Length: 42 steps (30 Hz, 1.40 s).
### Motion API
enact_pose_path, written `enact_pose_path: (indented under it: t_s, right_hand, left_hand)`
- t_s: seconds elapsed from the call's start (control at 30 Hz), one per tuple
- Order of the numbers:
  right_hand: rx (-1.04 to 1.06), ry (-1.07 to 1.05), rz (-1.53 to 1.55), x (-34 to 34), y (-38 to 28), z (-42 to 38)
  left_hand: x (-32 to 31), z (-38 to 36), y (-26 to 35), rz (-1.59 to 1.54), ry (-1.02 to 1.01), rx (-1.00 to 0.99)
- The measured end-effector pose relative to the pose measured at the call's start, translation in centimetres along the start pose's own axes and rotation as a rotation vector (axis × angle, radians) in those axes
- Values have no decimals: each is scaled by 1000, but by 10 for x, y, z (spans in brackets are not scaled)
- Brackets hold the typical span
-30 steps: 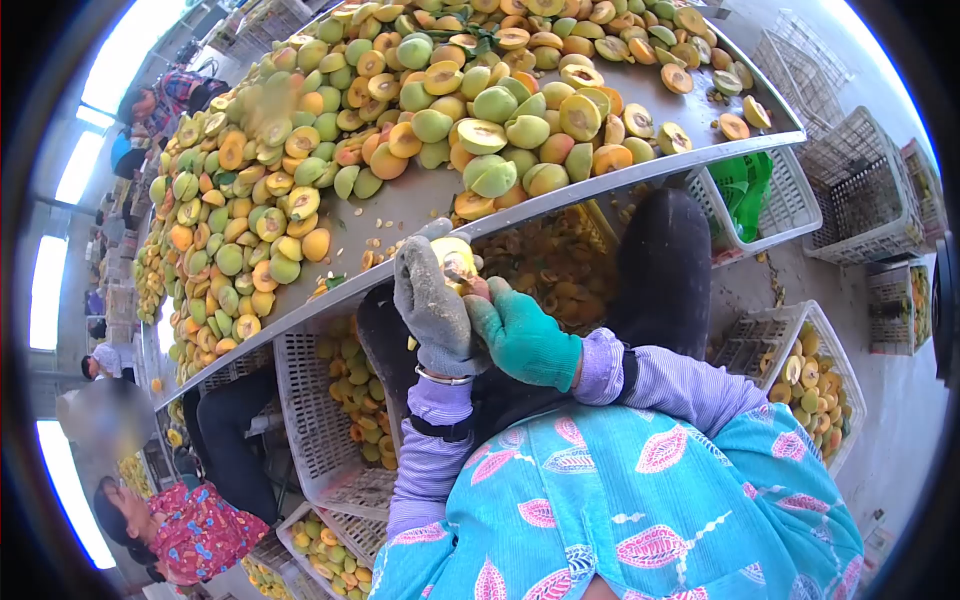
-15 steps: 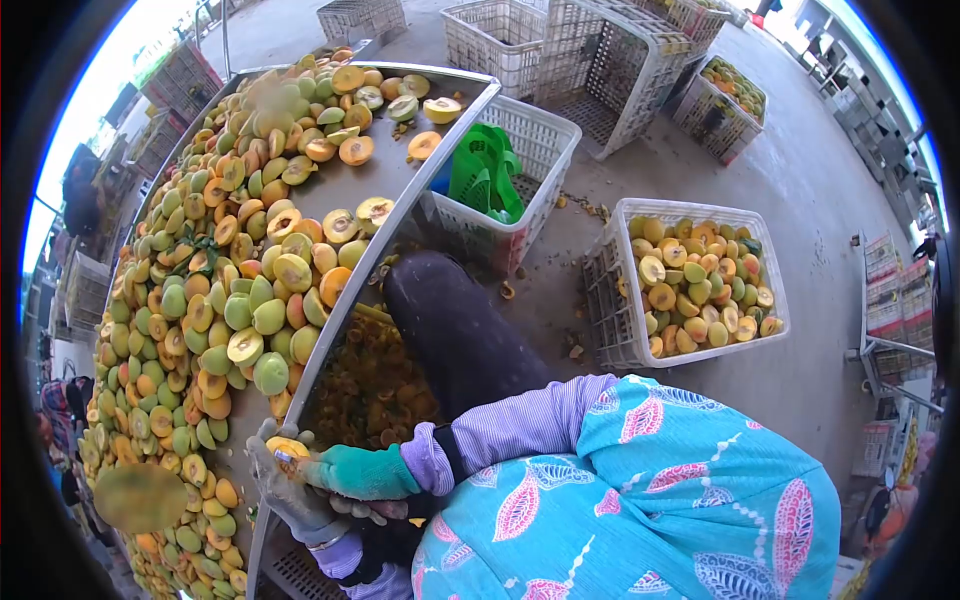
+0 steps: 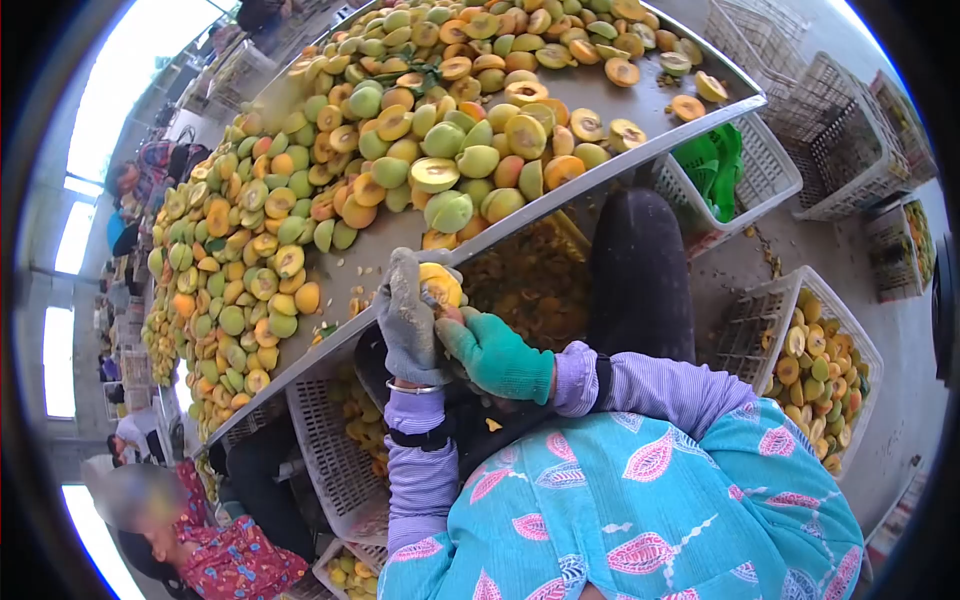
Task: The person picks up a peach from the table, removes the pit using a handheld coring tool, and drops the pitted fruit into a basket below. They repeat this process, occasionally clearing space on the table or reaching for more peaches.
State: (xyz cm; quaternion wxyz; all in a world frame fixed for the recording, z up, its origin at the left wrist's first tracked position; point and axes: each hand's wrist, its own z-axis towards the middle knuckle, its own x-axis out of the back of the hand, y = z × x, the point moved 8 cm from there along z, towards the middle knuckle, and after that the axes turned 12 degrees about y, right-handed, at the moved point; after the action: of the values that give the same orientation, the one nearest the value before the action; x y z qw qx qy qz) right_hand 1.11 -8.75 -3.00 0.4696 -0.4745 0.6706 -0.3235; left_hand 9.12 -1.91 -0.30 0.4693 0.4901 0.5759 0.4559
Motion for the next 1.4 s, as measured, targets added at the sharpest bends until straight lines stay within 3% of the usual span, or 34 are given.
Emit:
enact_pose_path:
  t_s: [0.07, 0.13, 0.27, 0.3, 0.37, 0.43, 0.5, 0.53, 0.6, 0.63, 0.7, 0.77, 0.83, 0.9, 0.97, 1.0, 1.03, 1.1, 1.17, 1.27, 1.4]
  right_hand:
    - [-37, -57, 32, -3, -1, 5]
    - [-224, -212, 275, -15, -5, -1]
    - [-467, -282, 486, -23, 4, 7]
    - [-478, -290, 483, -27, 5, 7]
    - [-303, -171, 186, -19, 6, 13]
    - [-269, -175, 185, -21, 6, 16]
    - [-564, -283, 543, -29, 10, 6]
    - [-569, -288, 538, -31, 13, 5]
    - [-221, -202, 127, -21, 10, 13]
    - [-219, -207, 124, -20, 9, 14]
    - [-689, -423, 688, -35, 14, -6]
    - [-692, -491, 749, -31, 8, -9]
    - [-764, -650, 835, -28, 4, -19]
    - [-696, -616, 747, -16, 2, -30]
    - [-377, -354, 288, 16, -7, -30]
    - [-202, -218, 8, 35, -1, -11]
    - [291, 29, -489, 64, 15, 14]
    - [627, 234, -719, 63, -8, 0]
    - [570, 223, -841, 46, -20, -8]
    - [572, 225, -1019, 35, -18, -4]
    - [710, 295, -1235, 32, 0, 1]
  left_hand:
    - [2, 4, 0, -8, 13, -11]
    - [3, 5, 2, -6, 27, 27]
    - [6, 15, -6, 5, -12, 150]
    - [6, 17, -9, 33, -49, 161]
    - [6, 17, -12, -23, -54, 234]
    - [5, 16, -18, -57, -101, 300]
    - [6, 17, -19, -76, -115, 271]
    - [6, 16, -20, -111, -114, 294]
    - [4, 12, -21, -150, -124, 278]
    - [3, 12, -22, -152, -121, 274]
    - [1, 5, -18, -265, -119, 225]
    - [-4, -1, -8, -277, -152, 142]
    - [-6, -8, -14, -355, -65, 271]
    - [4, -20, -18, -319, 25, 286]
    - [31, -18, 9, 211, 93, -319]
    - [42, -12, -36, -432, 69, 385]
    - [44, -17, -36, -428, 65, 389]
    - [46, -26, -29, -219, 42, 224]
    - [44, -34, -34, -123, 46, 184]
    - [41, -37, -18, 170, 45, -149]
    - [42, -62, -4, 198, 148, 7]
